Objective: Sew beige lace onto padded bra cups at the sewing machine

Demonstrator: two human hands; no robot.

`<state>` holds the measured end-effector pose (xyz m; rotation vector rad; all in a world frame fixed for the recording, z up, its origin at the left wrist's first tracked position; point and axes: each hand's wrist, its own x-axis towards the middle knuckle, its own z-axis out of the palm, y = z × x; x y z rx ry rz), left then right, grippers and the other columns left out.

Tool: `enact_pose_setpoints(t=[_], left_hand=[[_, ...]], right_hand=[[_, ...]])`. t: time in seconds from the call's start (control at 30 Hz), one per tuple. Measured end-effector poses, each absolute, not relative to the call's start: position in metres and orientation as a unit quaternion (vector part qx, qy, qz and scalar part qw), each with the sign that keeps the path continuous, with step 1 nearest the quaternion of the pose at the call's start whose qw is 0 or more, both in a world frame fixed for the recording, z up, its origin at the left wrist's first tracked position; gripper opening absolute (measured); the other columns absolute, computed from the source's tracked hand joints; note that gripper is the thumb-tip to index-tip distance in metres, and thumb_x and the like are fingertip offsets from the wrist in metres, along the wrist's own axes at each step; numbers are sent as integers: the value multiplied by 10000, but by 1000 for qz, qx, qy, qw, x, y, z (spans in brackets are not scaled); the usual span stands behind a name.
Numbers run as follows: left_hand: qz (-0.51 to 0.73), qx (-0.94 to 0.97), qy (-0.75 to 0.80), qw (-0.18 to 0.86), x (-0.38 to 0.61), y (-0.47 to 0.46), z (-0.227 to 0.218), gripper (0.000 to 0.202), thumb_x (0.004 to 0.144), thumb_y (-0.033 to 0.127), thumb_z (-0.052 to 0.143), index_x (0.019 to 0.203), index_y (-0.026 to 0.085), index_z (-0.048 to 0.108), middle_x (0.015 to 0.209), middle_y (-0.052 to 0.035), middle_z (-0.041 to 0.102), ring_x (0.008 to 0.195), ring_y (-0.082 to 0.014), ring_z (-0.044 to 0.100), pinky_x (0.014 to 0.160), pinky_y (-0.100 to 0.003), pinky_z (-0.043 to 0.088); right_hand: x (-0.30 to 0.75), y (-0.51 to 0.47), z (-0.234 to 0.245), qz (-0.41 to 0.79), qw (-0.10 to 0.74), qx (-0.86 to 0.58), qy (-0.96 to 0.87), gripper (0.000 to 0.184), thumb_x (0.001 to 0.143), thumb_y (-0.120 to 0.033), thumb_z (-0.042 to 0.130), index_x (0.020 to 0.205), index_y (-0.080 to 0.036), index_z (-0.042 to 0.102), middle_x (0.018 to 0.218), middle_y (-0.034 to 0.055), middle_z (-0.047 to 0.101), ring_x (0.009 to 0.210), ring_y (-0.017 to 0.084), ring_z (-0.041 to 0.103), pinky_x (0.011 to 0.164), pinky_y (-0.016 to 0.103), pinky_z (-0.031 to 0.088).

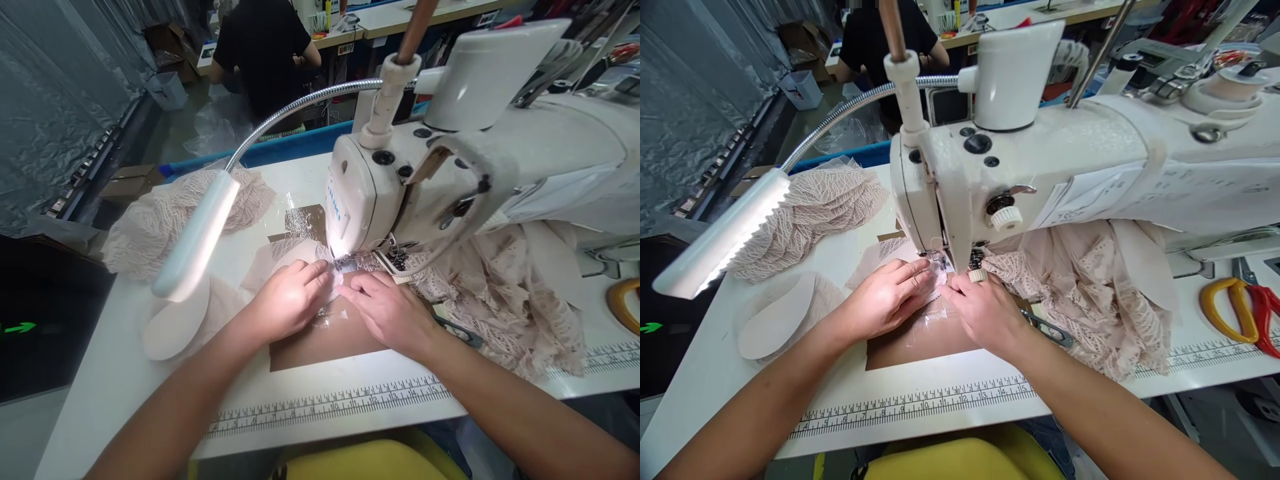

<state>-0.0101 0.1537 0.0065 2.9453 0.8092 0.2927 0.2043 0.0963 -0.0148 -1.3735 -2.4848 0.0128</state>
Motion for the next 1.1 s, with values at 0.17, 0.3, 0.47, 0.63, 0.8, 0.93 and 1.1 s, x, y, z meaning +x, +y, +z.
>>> enact_pose_setpoints(t=[0.17,0.3,0.47,0.63,0.8,0.93,1.1], left_hand=[[94,975,196,39,-6,153,-2,313,964,201,401,1190,123,603,1304,-81,579,964,-215,531,811,-351,479],[82,971,219,48,-7,151,-7,314,972,230,396,1151,143,637,1284,-68,599,920,-206,535,791,-350,480],[71,967,237,54,-6,148,-2,347,980,255,370,1181,145,630,1277,-77,605,909,-211,540,786,-358,477],[57,968,239,56,-6,150,2,382,978,326,367,1220,158,610,1327,-87,561,924,-223,532,816,-375,460],[60,967,238,75,-9,154,2,377,973,331,378,1238,186,604,1327,-88,556,979,-232,522,833,-374,450],[65,970,223,74,-11,154,4,342,971,311,391,1172,212,649,1310,-64,572,961,-225,517,830,-370,452],[66,976,200,58,-13,154,4,299,953,264,431,1125,206,669,1305,-70,575,972,-220,521,828,-364,451]], right_hand=[[204,96,-15,43,141,-464,-873,321,850,-69,449,1063,-168,669,870,62,597,810,178,457,709,286,347],[205,95,-16,43,152,-459,-874,338,855,-59,438,1082,-173,662,859,56,593,796,172,453,708,285,339],[206,94,-15,38,140,-462,-875,322,859,-65,436,1042,-182,672,840,49,592,788,172,456,705,290,328],[205,95,-22,0,147,-476,-867,319,869,-96,447,1078,-184,672,801,45,587,746,168,447,675,285,315],[203,96,-23,-17,145,-497,-856,349,872,-102,452,1136,-184,665,788,39,604,700,160,448,623,281,305],[204,97,-18,-9,158,-502,-850,348,878,-112,442,1118,-195,679,818,39,639,724,159,494,616,271,336],[204,99,-17,-8,168,-551,-817,375,878,-143,429,1177,-199,647,870,50,669,709,157,534,596,276,365]])
